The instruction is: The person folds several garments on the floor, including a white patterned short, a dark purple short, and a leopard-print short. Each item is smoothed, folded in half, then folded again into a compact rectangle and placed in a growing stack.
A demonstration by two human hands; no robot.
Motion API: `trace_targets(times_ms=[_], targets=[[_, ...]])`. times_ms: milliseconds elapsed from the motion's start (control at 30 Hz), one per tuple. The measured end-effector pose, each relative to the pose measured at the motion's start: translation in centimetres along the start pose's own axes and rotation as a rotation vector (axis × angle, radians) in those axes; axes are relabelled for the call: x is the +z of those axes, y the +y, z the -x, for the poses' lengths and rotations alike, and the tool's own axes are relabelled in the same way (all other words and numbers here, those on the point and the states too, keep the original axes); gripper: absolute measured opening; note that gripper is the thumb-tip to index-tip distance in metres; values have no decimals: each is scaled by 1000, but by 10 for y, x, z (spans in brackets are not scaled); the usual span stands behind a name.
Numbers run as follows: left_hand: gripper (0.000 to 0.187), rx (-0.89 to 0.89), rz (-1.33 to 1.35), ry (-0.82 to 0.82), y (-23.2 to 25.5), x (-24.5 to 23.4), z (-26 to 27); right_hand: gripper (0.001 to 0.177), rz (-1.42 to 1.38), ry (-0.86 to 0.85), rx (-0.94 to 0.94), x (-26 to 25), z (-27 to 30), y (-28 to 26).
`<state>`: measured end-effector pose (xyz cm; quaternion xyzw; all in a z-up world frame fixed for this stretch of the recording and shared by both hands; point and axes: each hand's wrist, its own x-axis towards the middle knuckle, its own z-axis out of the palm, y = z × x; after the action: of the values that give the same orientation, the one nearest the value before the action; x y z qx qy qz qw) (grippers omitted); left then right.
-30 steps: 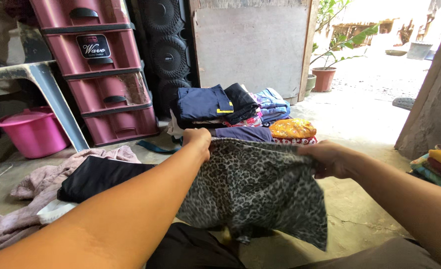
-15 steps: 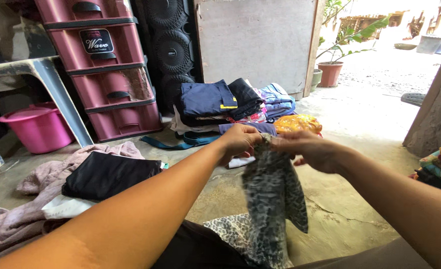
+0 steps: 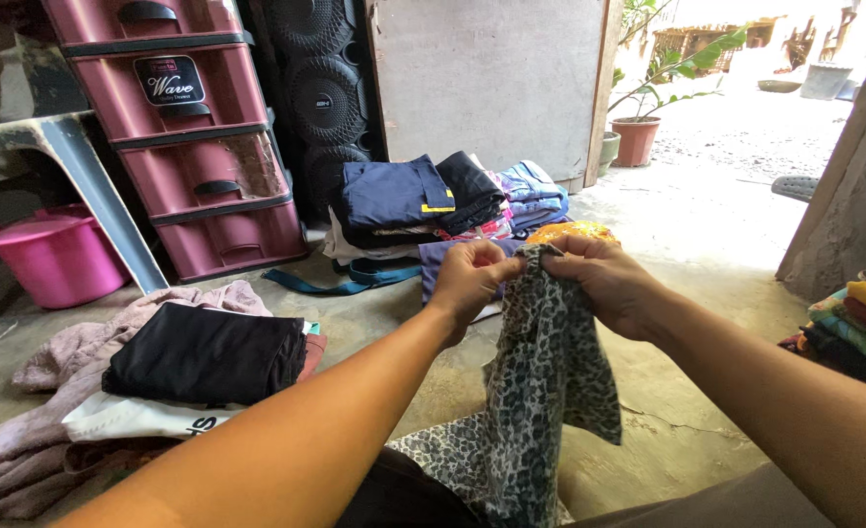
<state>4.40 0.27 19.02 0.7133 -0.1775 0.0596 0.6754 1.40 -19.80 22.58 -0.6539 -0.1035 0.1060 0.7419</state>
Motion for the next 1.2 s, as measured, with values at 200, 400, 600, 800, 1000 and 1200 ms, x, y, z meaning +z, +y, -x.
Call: trace_targets(times_ms=[200, 400, 600, 800, 1000, 1200], targets=[[23, -156, 8, -147, 21, 3, 6, 13, 186, -8, -53, 7, 5, -21], [16, -154, 313, -62, 25, -17, -15, 33, 431, -131, -45, -9, 1, 0], [13, -89, 397, 148, 25, -63, -21, 51, 930, 42, 417, -59, 11, 55], [35, -69, 189, 223, 27, -93, 1, 45, -15, 182, 291, -112, 2, 55], [53, -103, 167, 1, 21, -84, 12, 46, -332, -47, 323, -130, -4, 52], [39, -402, 18, -96, -20, -115, -32, 32, 305, -123, 568, -196, -29, 81]])
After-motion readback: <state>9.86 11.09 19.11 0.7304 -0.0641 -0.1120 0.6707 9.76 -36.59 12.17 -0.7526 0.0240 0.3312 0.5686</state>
